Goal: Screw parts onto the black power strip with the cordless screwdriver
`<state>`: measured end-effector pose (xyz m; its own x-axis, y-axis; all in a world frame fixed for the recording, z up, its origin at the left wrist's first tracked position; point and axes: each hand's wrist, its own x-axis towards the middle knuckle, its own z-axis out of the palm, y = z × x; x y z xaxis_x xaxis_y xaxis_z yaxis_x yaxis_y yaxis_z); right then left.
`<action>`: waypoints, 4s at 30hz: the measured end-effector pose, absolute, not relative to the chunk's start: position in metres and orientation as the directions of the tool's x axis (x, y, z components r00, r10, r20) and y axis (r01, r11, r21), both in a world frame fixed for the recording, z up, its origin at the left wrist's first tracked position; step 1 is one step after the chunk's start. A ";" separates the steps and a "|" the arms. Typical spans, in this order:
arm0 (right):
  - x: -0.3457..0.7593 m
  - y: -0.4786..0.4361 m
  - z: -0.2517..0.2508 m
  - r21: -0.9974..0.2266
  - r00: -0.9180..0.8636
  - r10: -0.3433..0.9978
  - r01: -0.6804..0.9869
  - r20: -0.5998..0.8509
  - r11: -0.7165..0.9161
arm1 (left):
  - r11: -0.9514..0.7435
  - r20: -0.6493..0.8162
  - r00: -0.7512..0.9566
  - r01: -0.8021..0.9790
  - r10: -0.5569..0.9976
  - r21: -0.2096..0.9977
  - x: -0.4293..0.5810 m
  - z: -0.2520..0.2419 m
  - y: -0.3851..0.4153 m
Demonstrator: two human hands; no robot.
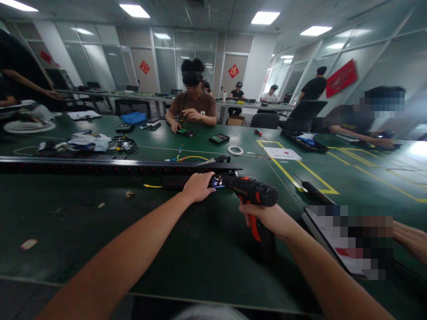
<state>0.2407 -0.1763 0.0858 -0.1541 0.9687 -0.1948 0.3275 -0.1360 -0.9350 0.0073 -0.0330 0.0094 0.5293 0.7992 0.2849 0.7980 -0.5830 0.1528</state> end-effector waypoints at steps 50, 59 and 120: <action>0.238 -0.178 0.088 -0.938 -0.152 0.967 0.312 -0.205 -0.150 | -0.573 0.281 0.520 0.804 0.807 0.159 0.008 0.009 -0.034; 0.240 -0.176 0.086 -0.942 -0.163 0.966 0.303 -0.200 -0.144 | -0.568 0.279 0.513 0.804 0.812 0.176 0.008 0.013 -0.037; 0.237 -0.177 0.086 -0.942 -0.136 0.967 0.289 -0.216 -0.170 | -0.577 0.286 0.523 0.801 0.803 0.157 0.008 0.011 -0.034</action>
